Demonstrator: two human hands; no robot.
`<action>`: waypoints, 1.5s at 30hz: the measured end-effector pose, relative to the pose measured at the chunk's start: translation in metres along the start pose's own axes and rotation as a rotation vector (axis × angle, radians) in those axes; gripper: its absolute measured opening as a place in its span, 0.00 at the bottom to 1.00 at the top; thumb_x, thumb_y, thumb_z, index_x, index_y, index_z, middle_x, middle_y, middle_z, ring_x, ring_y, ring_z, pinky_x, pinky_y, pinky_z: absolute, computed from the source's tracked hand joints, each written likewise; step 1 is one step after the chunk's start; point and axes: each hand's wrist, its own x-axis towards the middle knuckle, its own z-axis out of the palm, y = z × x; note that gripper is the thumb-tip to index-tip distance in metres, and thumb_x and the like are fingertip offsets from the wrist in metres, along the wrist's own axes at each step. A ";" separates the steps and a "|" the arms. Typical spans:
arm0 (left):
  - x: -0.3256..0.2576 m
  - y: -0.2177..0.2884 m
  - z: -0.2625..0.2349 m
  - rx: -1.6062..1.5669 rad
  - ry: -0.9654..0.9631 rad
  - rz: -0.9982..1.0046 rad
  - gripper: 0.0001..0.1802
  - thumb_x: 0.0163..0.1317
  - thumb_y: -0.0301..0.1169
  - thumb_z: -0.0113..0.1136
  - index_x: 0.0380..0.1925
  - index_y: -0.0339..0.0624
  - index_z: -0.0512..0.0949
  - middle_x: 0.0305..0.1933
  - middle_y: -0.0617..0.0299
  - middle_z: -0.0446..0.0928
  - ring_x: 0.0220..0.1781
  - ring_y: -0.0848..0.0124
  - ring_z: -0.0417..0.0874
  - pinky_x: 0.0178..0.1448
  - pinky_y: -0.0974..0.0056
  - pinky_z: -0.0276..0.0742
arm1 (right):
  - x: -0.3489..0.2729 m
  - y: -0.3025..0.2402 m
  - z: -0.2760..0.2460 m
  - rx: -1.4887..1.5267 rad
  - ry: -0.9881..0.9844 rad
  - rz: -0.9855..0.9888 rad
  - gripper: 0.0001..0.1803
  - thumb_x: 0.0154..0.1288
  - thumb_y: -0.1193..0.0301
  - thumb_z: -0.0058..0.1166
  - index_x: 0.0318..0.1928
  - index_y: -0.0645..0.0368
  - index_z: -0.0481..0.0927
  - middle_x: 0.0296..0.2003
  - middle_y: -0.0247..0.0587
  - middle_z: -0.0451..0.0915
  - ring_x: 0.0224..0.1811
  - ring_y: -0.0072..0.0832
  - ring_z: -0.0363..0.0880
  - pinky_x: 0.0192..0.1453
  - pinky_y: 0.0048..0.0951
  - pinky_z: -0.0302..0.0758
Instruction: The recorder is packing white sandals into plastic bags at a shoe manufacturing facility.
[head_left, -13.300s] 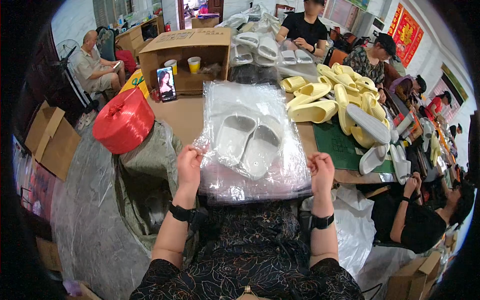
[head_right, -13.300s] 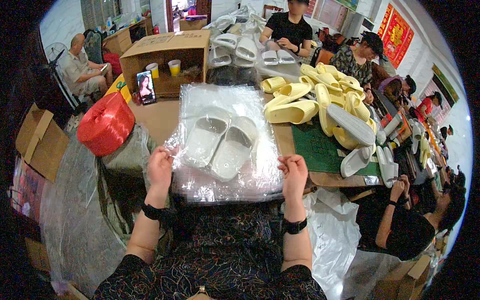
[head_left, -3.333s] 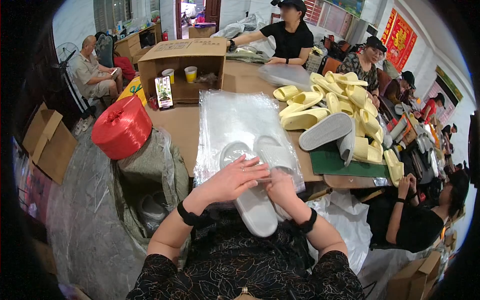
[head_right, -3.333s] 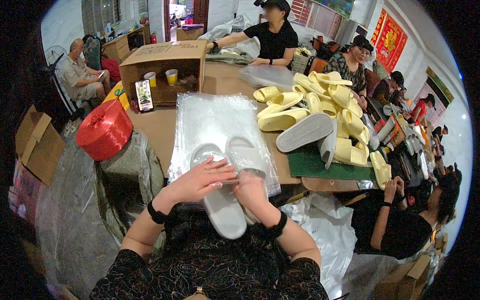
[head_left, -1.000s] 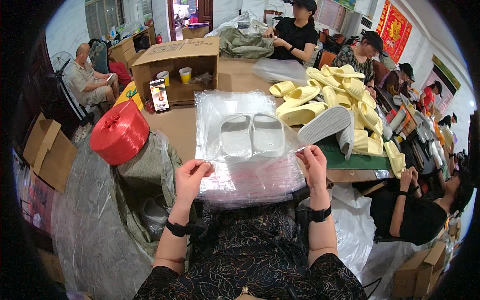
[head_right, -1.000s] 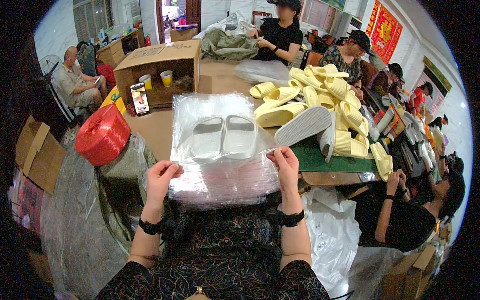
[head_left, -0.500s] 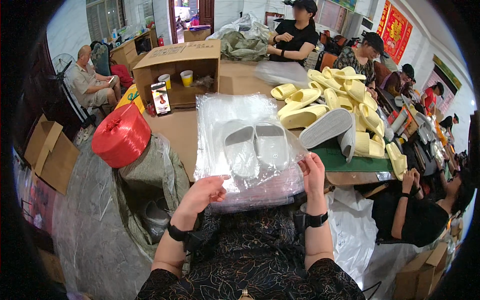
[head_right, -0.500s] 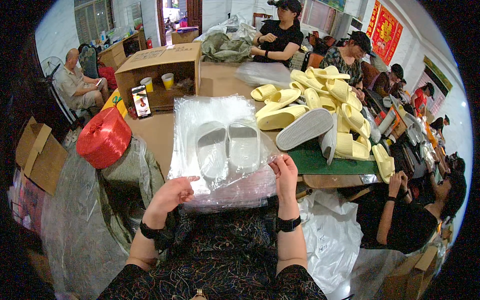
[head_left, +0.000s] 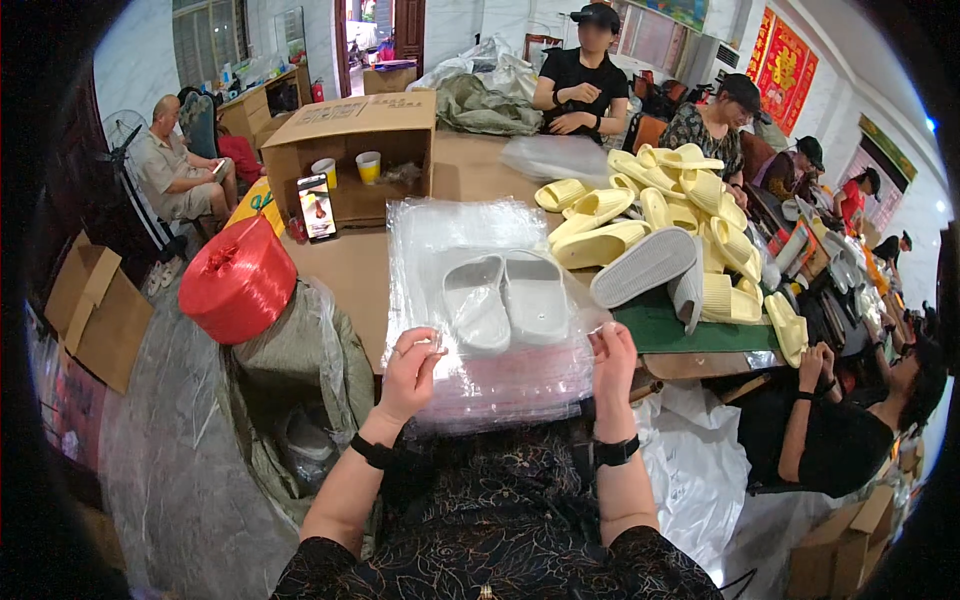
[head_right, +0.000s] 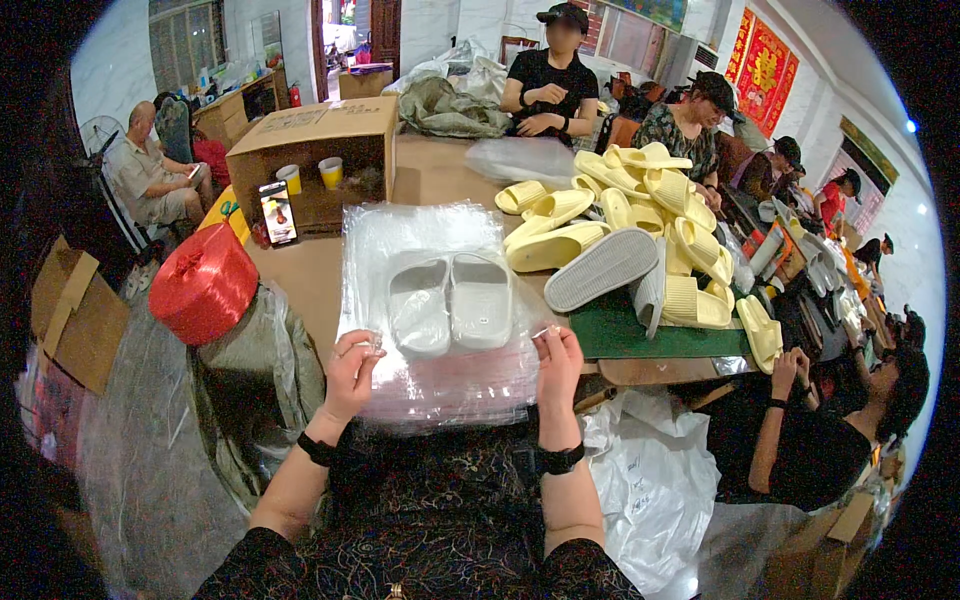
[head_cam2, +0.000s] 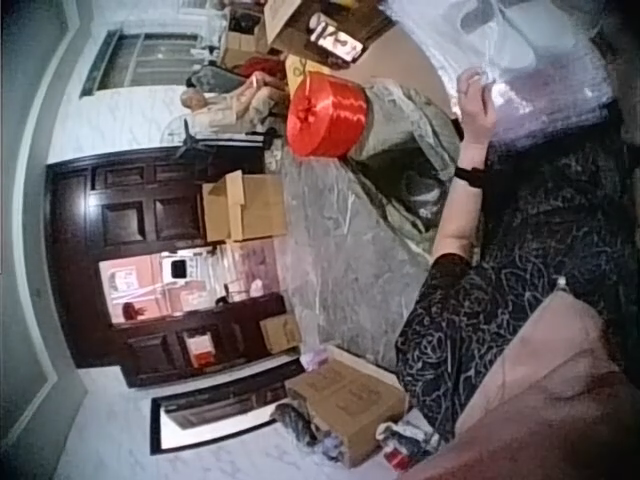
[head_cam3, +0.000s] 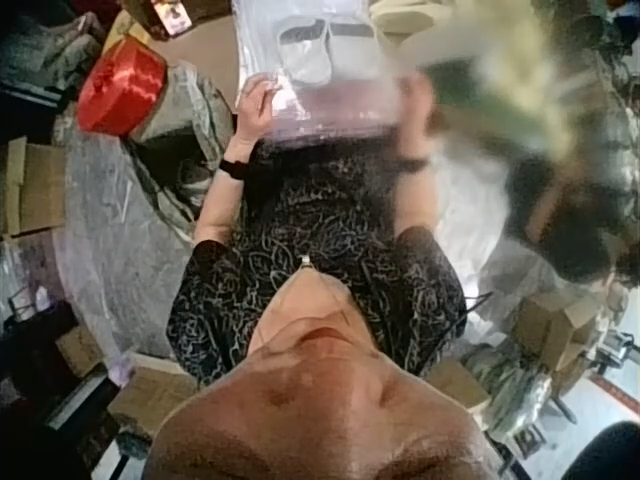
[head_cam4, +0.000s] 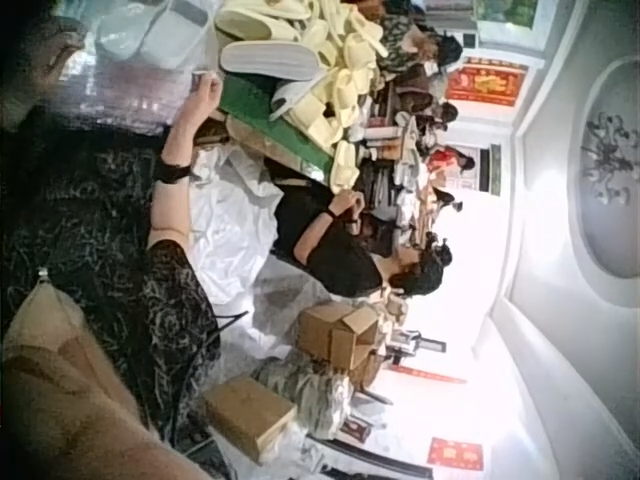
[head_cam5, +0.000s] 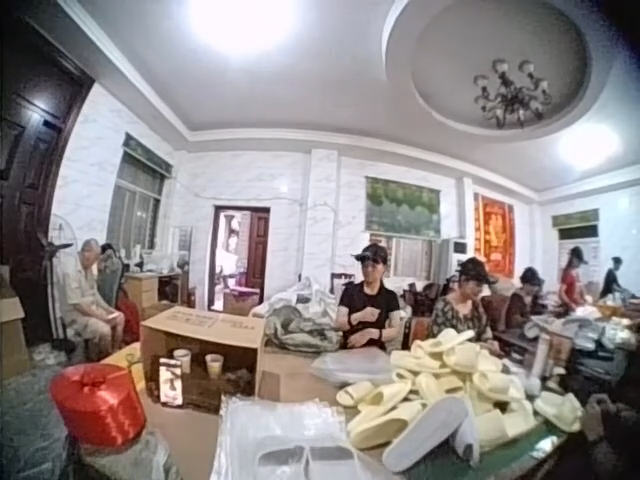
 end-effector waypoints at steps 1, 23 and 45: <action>-0.012 -0.008 0.005 -0.039 -0.039 -0.093 0.07 0.57 0.14 0.57 0.34 0.33 0.76 0.49 0.48 0.74 0.41 0.59 0.79 0.44 0.66 0.75 | -0.005 0.007 0.003 0.105 0.032 0.087 0.06 0.72 0.71 0.50 0.41 0.62 0.75 0.39 0.37 0.79 0.40 0.23 0.78 0.50 0.27 0.77; 0.011 0.010 0.023 -0.657 -0.085 -1.211 0.27 0.58 0.31 0.66 0.54 0.27 0.70 0.44 0.54 0.80 0.48 0.64 0.81 0.53 0.63 0.76 | -0.032 0.020 0.041 -0.254 -0.222 0.522 0.24 0.54 0.78 0.63 0.53 0.67 0.73 0.42 0.44 0.80 0.39 0.27 0.80 0.41 0.26 0.76; -0.003 0.060 0.019 -1.144 0.124 -0.997 0.25 0.60 0.19 0.56 0.59 0.34 0.68 0.54 0.55 0.76 0.54 0.63 0.79 0.59 0.59 0.76 | -0.079 -0.002 0.088 -0.773 -0.585 0.031 0.35 0.61 0.61 0.64 0.60 0.70 0.64 0.56 0.63 0.69 0.61 0.48 0.69 0.65 0.42 0.66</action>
